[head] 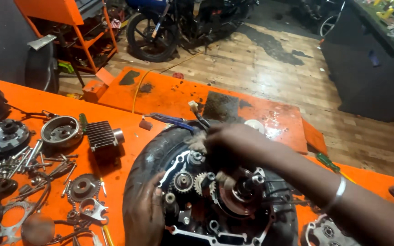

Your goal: The person works on a motorcycle engine crankcase resting on a tire on the workbench, seating and turning gears and a shaft assembly by hand, then uses a socket wrench on the assembly and wipes parts of the engine with a cloth.

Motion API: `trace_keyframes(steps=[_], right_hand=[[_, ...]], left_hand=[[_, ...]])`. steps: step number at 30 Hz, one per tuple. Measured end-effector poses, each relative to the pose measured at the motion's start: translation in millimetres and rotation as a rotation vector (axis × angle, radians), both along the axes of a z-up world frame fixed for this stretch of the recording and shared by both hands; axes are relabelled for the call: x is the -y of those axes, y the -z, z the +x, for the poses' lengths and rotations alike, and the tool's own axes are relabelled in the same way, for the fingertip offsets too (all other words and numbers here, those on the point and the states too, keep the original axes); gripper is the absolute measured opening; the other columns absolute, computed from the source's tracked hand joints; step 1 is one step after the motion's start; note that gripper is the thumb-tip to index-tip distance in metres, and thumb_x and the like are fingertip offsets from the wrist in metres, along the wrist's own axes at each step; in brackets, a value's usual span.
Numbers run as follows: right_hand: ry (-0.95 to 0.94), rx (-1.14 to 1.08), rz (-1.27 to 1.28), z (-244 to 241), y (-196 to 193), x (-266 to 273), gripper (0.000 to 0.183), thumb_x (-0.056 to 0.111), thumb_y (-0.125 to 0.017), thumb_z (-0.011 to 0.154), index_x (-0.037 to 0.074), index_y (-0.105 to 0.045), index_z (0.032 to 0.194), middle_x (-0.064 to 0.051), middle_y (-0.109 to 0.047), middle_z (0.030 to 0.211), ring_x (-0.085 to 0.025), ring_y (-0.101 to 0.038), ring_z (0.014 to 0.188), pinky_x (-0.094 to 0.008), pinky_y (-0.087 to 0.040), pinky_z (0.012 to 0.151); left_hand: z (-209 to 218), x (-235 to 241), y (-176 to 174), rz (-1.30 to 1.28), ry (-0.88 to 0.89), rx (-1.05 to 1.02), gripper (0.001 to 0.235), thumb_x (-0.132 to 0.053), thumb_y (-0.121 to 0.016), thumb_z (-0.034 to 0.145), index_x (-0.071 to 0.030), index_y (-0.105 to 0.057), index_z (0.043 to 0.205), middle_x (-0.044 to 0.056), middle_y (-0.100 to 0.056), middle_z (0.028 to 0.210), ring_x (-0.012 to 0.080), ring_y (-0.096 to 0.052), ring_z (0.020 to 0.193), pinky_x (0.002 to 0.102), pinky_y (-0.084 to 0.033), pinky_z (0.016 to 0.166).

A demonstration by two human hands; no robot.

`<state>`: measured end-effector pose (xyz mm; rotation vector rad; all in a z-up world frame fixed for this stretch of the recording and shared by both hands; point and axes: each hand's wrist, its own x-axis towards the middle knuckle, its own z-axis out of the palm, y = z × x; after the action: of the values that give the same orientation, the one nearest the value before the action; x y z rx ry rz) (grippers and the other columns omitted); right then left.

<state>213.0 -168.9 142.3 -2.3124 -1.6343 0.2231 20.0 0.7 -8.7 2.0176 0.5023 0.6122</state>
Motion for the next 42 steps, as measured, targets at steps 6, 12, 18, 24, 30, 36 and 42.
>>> trace_keyframes(steps=[6, 12, 18, 24, 30, 36, 42], right_hand=[[0.005, 0.17, -0.716, -3, -27, -33, 0.02, 0.035, -0.07, 0.084, 0.016, -0.074, 0.089, -0.007, -0.068, 0.102, -0.031, -0.069, 0.096, -0.046, -0.056, 0.076], [0.134, 0.108, -0.407, 13, 1, -11, 0.019, 0.033, -0.072, 0.078, 0.017, -0.075, 0.089, -0.008, -0.068, 0.096, -0.029, -0.071, 0.087, -0.045, -0.056, 0.073], [0.393, 0.151, -0.43, -15, -57, -15, 0.033, 0.025, -0.082, 0.073, 0.017, -0.074, 0.104, -0.009, -0.069, 0.104, -0.032, -0.071, 0.093, -0.043, -0.057, 0.078], [-0.087, 0.016, 0.112, -11, -8, -25, 0.027, 0.018, -0.075, 0.074, 0.012, -0.07, 0.1, -0.01, -0.068, 0.107, -0.033, -0.07, 0.095, -0.044, -0.055, 0.075], [0.186, 0.094, -0.243, -28, -18, -56, 0.023, 0.026, -0.083, 0.07, 0.013, -0.07, 0.084, -0.007, -0.069, 0.09, -0.032, -0.069, 0.088, -0.046, -0.053, 0.072], [0.132, -0.061, 0.057, -10, 0, -24, 0.034, 0.016, -0.08, 0.065, 0.012, -0.069, 0.097, -0.007, -0.071, 0.094, -0.031, -0.071, 0.088, -0.044, -0.056, 0.072], [0.042, -0.041, 0.174, -7, 5, -17, 0.027, 0.011, -0.076, 0.077, 0.012, -0.072, 0.104, -0.008, -0.069, 0.098, -0.028, -0.073, 0.091, -0.041, -0.058, 0.076]], left_hand=[[0, -1, -1, 0.056, 0.007, 0.034, 0.034, -0.017, -0.052, 0.097, -0.013, -0.069, 0.127, 0.013, -0.074, 0.121, 0.0301, -0.07, 0.115, 0.039, -0.053, 0.094], [-2, -1, -8, -0.002, 0.047, 0.015, 0.035, -0.019, -0.049, 0.1, -0.012, -0.066, 0.13, 0.011, -0.071, 0.125, 0.0286, -0.069, 0.118, 0.038, -0.053, 0.096], [-5, 0, -11, 0.034, 0.038, 0.0, 0.036, -0.019, -0.049, 0.098, -0.013, -0.066, 0.129, 0.012, -0.07, 0.126, 0.0306, -0.067, 0.118, 0.039, -0.052, 0.094], [-8, -1, -20, -0.041, 0.066, -0.054, 0.036, -0.023, -0.048, 0.099, -0.016, -0.063, 0.131, 0.009, -0.071, 0.121, 0.0282, -0.071, 0.109, 0.038, -0.055, 0.09], [-9, -3, -21, 0.037, 0.072, -0.048, 0.036, -0.024, -0.048, 0.099, -0.017, -0.063, 0.131, 0.009, -0.069, 0.124, 0.0334, -0.066, 0.113, 0.042, -0.052, 0.089], [-11, -2, -24, 0.005, 0.071, -0.058, 0.037, -0.023, -0.048, 0.099, -0.016, -0.062, 0.132, 0.01, -0.07, 0.124, 0.033, -0.067, 0.113, 0.042, -0.052, 0.09], [-8, -2, -17, 0.019, 0.075, 0.005, 0.036, -0.021, -0.047, 0.1, -0.015, -0.064, 0.131, 0.011, -0.07, 0.123, 0.0335, -0.067, 0.113, 0.041, -0.053, 0.091]])
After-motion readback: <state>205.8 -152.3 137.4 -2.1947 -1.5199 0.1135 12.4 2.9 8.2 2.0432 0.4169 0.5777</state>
